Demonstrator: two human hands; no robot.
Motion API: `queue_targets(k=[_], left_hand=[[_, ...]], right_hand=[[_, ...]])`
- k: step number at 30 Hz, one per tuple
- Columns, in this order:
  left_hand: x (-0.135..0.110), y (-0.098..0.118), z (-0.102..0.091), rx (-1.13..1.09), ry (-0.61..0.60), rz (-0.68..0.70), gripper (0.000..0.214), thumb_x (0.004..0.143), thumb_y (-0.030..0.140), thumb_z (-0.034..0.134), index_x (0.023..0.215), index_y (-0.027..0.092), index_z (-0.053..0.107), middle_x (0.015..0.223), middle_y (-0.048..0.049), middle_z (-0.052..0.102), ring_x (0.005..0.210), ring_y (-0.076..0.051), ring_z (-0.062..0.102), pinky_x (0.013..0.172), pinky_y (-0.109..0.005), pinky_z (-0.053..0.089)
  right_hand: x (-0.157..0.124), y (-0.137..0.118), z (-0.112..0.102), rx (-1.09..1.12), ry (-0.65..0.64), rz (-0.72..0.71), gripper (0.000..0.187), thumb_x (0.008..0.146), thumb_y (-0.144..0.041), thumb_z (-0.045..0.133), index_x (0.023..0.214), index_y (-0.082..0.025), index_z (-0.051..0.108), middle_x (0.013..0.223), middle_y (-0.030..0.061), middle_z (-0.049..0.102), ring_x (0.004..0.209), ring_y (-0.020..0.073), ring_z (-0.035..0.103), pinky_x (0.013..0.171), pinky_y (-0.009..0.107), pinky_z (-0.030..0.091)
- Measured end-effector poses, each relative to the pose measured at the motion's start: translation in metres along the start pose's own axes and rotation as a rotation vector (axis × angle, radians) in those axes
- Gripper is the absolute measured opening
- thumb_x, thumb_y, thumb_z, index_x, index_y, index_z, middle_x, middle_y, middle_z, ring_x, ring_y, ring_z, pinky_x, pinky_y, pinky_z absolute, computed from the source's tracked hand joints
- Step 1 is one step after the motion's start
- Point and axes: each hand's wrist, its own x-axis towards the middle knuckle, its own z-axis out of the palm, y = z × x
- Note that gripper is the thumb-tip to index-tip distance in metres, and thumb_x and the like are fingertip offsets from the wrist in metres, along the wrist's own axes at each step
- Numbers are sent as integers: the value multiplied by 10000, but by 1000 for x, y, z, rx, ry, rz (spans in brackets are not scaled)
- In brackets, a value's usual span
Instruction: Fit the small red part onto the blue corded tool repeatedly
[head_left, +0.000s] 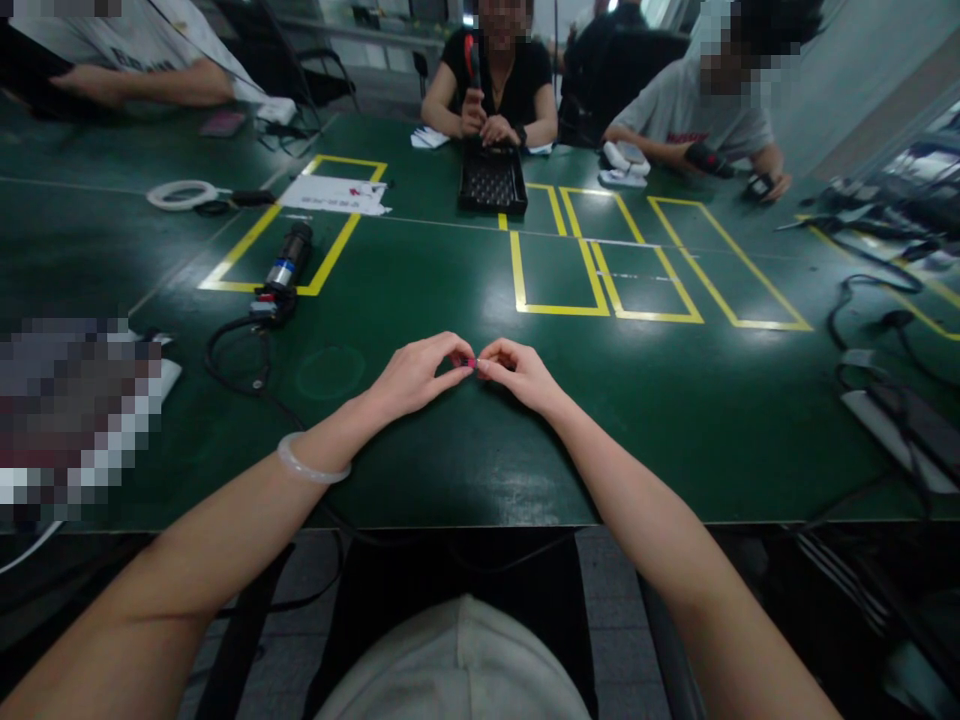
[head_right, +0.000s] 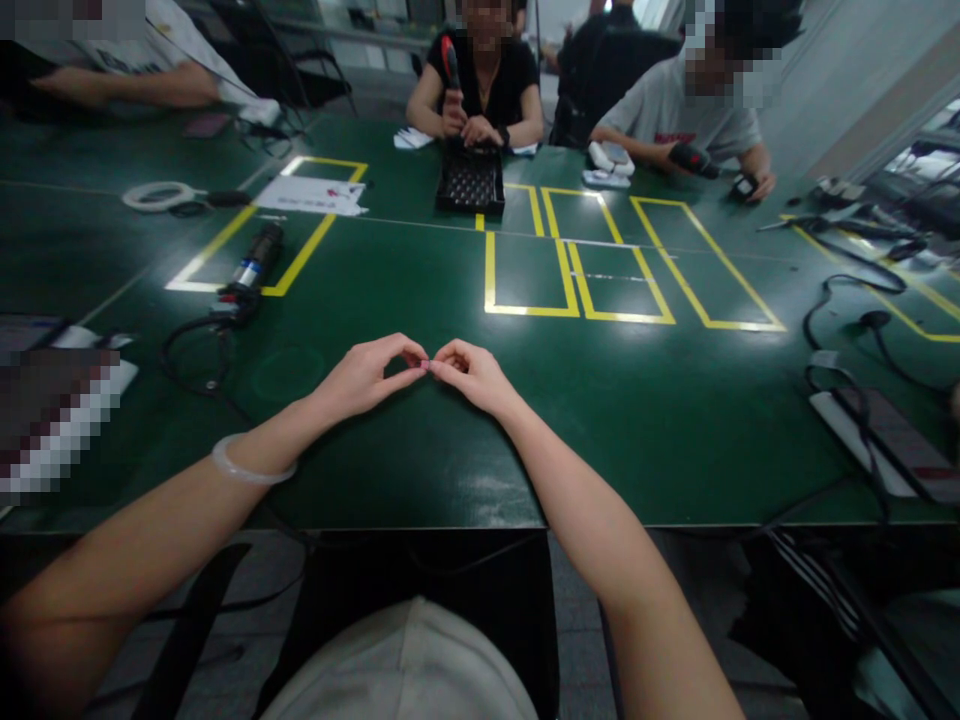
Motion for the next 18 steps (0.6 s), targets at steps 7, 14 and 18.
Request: queue_targets(k=[7, 14, 18], left_hand=[[1, -6, 0, -170, 23, -116, 296, 946, 429, 593, 1043, 156, 650, 993, -66, 709, 923, -205, 671, 858, -318, 514], [1, -6, 2, -255, -25, -111, 304, 934, 428, 616, 1056, 152, 652, 1001, -67, 715, 921, -198, 678, 870, -318, 527], [0, -8, 3, -270, -20, -78, 324, 919, 381, 655, 1161, 169, 627, 1030, -52, 717, 930, -186, 684, 872, -304, 530]], right_hand=[[0, 2, 2, 29, -10, -100, 339, 816, -397, 739, 1047, -218, 567, 827, -12, 657, 705, 122, 588, 701, 277, 482], [1, 3, 3, 23, -22, -75, 231, 846, -373, 689, 972, -197, 608, 817, -1, 667, 722, 128, 607, 690, 276, 479], [3, 6, 2, 89, -26, -44, 239, 852, -382, 675, 970, -188, 600, 802, 7, 687, 705, 128, 628, 692, 281, 499]])
